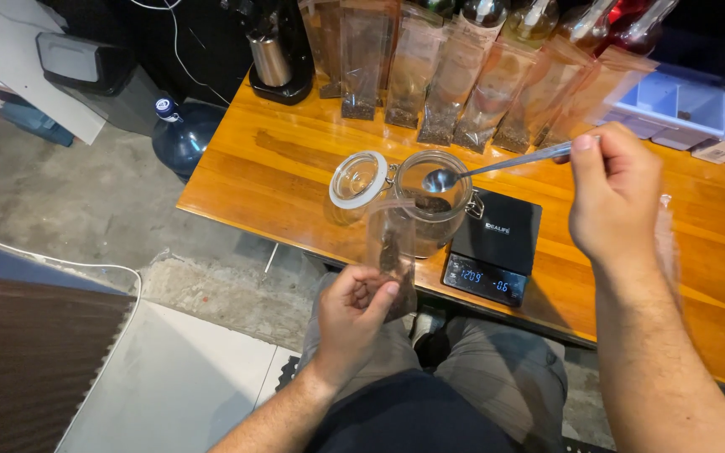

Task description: The person scoops dried leaves from a glass jar using a spoon and places them into small plastic bags on a digital scale to weigh them. They fill multiple bags one at a time and set them on the desk.

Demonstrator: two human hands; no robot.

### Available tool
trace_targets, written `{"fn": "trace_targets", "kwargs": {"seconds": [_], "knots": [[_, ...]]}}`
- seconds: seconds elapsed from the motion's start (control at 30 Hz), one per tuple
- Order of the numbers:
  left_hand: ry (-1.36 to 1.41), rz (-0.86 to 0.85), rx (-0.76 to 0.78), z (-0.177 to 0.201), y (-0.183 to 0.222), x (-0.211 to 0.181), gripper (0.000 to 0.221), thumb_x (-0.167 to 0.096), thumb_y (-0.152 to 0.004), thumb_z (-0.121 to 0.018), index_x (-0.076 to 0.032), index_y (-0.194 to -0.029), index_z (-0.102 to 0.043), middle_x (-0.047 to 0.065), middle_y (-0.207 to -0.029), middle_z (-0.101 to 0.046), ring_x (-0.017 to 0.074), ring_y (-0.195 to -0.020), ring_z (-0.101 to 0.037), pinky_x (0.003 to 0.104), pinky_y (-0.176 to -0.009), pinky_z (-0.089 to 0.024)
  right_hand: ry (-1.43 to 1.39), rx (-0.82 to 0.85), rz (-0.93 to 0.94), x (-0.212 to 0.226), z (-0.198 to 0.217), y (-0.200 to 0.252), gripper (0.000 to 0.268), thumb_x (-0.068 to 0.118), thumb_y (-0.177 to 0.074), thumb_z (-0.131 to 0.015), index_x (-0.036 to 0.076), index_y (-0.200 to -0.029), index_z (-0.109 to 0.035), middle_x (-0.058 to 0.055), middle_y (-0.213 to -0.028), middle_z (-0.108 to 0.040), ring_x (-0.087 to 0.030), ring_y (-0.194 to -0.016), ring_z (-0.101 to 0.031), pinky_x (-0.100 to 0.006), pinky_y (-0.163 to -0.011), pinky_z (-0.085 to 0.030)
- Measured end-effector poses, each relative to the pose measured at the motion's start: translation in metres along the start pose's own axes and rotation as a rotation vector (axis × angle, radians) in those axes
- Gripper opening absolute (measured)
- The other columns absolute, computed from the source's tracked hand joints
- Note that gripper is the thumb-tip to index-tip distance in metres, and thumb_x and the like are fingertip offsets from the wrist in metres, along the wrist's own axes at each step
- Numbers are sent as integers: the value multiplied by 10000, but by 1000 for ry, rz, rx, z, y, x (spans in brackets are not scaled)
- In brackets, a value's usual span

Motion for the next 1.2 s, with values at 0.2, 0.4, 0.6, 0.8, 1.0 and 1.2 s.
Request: {"fn": "trace_targets", "kwargs": {"seconds": [0.2, 0.4, 0.6, 0.8, 1.0, 1.2], "knots": [[77, -86, -150, 18, -12, 9, 166, -110, -928, -753, -7, -1051, -710, 125, -808, -792, 89, -717, -680, 241, -615, -583, -63, 174, 76, 19, -46, 11, 215, 38, -1064, -636, -15, -861, -683, -181, -710, -539, -315, -688, -563, -425, -727, -444], [89, -173, -184, 34, -31, -18, 190, -146, -1023, -609, -5, -1114, -697, 153, -897, -801, 150, -854, -734, 302, -765, -601, -135, 109, -49, -2, -43, 36, 133, 92, -1062, -614, 33, -1038, -731, -96, -690, -548, -184, -676, -514, -334, -703, -452], [-242, -497, -132, 66, -103, -78, 237, -147, -1077, -567, -29, -966, -740, 154, -990, -718, 280, -984, -683, 389, -909, -511, -67, -49, -145, -85, -16, 97, 132, 89, -1114, -617, 39, -1059, -726, -84, -708, -549, -175, -685, -481, -319, -703, -427], [-388, -268, -76, 88, -237, -12, 205, -105, -997, -531, -121, -1061, -725, -10, -1055, -722, 117, -1031, -648, 263, -946, -483, 84, -134, -314, -154, -6, 167, 185, 155, -1118, -533, 18, -1031, -621, -98, -972, -639, -223, -941, -590, -374, -875, -456], [-500, -163, 3, 94, -330, 73, 113, -54, -964, -646, -129, -1007, -719, 2, -906, -738, 80, -849, -695, 218, -770, -558, 130, -126, -392, -160, -16, 183, 193, 199, -1085, -536, 42, -1052, -644, -68, -959, -666, -211, -897, -614, -370, -820, -464], [-498, -189, 18, 86, -366, 95, 154, -18, -991, -593, -139, -997, -689, 9, -951, -735, 101, -909, -720, 233, -824, -562, 182, -57, -371, -157, -19, 176, 228, 210, -1066, -521, 29, -1019, -652, -81, -940, -688, -243, -882, -637, -393, -790, -465]]}}
Point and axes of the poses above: each hand's wrist, its own y-axis away from the middle knuckle, its own z-axis out of the back of the hand, x = y × z, the point moved 8 cm from there along -y, towards the middle knuckle
